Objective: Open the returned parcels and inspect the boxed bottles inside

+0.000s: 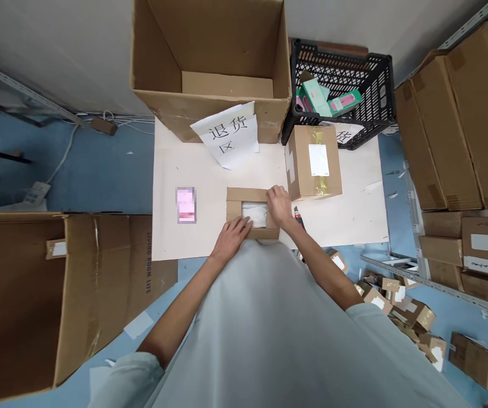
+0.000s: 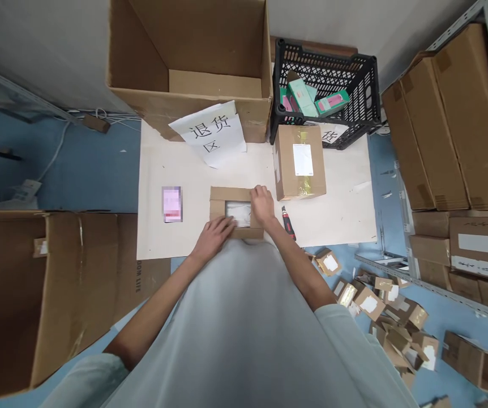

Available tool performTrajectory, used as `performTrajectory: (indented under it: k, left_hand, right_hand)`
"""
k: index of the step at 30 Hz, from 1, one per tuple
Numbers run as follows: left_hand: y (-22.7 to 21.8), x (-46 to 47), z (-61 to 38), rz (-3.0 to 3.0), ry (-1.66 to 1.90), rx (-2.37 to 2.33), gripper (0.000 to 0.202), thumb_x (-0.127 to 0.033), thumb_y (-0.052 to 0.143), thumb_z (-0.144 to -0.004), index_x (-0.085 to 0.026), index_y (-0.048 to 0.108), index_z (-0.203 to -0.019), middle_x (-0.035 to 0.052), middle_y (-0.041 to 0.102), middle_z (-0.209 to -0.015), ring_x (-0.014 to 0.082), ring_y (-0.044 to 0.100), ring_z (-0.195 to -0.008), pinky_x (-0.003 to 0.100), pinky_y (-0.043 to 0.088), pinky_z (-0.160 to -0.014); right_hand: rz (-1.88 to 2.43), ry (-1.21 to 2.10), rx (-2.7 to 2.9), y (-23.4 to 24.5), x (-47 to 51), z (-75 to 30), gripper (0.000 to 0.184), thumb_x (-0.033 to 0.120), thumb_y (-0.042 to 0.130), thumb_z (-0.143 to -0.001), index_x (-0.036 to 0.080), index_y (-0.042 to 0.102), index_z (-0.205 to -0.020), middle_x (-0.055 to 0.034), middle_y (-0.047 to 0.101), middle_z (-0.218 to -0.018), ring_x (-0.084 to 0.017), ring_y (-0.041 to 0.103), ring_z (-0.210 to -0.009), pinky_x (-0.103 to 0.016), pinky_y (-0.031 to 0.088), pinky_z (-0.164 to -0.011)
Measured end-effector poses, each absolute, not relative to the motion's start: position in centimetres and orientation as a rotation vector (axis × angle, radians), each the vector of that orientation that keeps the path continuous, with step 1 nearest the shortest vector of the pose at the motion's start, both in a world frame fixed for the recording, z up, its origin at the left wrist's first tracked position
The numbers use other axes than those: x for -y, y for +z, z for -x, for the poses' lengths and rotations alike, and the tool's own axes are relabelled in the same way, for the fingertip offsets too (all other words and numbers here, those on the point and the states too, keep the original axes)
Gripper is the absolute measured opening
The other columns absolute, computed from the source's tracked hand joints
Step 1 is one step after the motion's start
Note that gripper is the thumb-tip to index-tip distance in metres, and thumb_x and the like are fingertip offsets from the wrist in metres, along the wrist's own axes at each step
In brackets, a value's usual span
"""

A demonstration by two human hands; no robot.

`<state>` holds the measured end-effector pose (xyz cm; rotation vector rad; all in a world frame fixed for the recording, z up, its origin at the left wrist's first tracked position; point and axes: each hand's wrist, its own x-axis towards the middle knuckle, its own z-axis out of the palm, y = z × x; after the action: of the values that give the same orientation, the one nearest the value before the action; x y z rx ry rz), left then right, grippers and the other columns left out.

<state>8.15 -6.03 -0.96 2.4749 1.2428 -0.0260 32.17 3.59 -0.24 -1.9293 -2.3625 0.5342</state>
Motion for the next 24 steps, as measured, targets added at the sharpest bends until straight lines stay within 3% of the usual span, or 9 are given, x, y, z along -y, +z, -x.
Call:
performTrajectory:
  k: [3,6,9,12,16,20,24]
  left_hand:
    - [-0.9,4.5,-9.5,-2.56,-0.132,-1.161,0.057,-0.005,0.049,-0.102,-0.017,0.066,-0.155,0.0195,0.069,-0.152,0.0386,0.043,-0.164,0.06,0.036,-0.132]
    - [-0.2,3.5,-9.4,-2.596,-0.182,-1.148,0.053,-0.014,0.064,-0.098,-0.013,0.068,-0.151,0.0234,0.072,-0.141,0.0415,0.043,-0.165,0.066,0.026,-0.138]
    - [0.9,3.4,-7.6,-2.573,-0.089,-1.152,0.06,-0.025,0.074,-0.096,-0.013,0.065,-0.154,0.0252,0.069,-0.146,0.0419,0.037,-0.168,0.068,0.02,-0.14]
    - [1.4,3.8,-5.0,-2.467,0.052,-1.256,0.065,-0.036,0.075,-0.099,-0.018,0.06,-0.16,0.024,0.062,-0.158,0.043,0.032,-0.171,0.072,0.017,-0.14]
    - [-0.1,4.0,-2.4,-2.213,0.155,-1.425,0.084,-0.041,0.08,-0.095,-0.018,0.046,-0.169,0.026,0.043,-0.176,0.0471,0.035,-0.168,0.069,0.03,-0.136]
    - [-3.0,4.1,-2.6,-1.931,0.222,-1.461,0.106,-0.036,0.08,-0.091,-0.019,0.024,-0.179,0.024,0.038,-0.18,0.0437,0.042,-0.165,0.061,0.043,-0.132]
    - [-4.5,4.8,-3.6,-1.773,0.308,-1.49,0.11,-0.034,0.077,-0.09,-0.021,0.016,-0.181,0.0207,0.043,-0.178,0.0417,0.048,-0.161,0.058,0.046,-0.13]
  right_hand:
    - [1.729,0.516,2.681,0.5,-1.8,-30.1,0.033,0.005,0.046,-0.109,0.011,0.075,-0.124,-0.0205,0.072,-0.127,-0.033,0.056,-0.128,-0.044,0.046,-0.112]
    - [1.73,0.536,2.801,1.3,0.1,-29.4,0.032,0.004,0.049,-0.108,0.009,0.077,-0.121,-0.0223,0.073,-0.125,-0.034,0.056,-0.131,-0.044,0.046,-0.11]
    - [1.802,0.509,2.754,2.5,1.9,-31.1,0.032,0.004,0.05,-0.108,0.01,0.077,-0.124,-0.0229,0.071,-0.134,-0.034,0.056,-0.131,-0.044,0.047,-0.108]
    - [1.939,0.44,2.585,3.7,3.7,-34.2,0.029,0.016,0.052,-0.112,0.012,0.075,-0.128,-0.0228,0.07,-0.139,-0.036,0.057,-0.128,-0.047,0.049,-0.106]
    - [2.017,0.557,2.419,2.7,6.2,-37.5,0.042,0.036,0.067,-0.109,0.011,0.069,-0.143,-0.0228,0.069,-0.148,-0.04,0.058,-0.13,-0.054,0.052,-0.112]
    - [1.913,0.803,2.319,-0.8,7.5,-37.8,0.079,0.031,0.079,-0.1,0.009,0.046,-0.169,-0.0248,0.058,-0.166,-0.041,0.056,-0.145,-0.057,0.051,-0.122]
    - [1.891,0.917,2.186,-3.2,8.2,-36.8,0.094,0.024,0.076,-0.1,0.012,0.026,-0.179,-0.0258,0.058,-0.166,-0.041,0.057,-0.148,-0.06,0.053,-0.123]
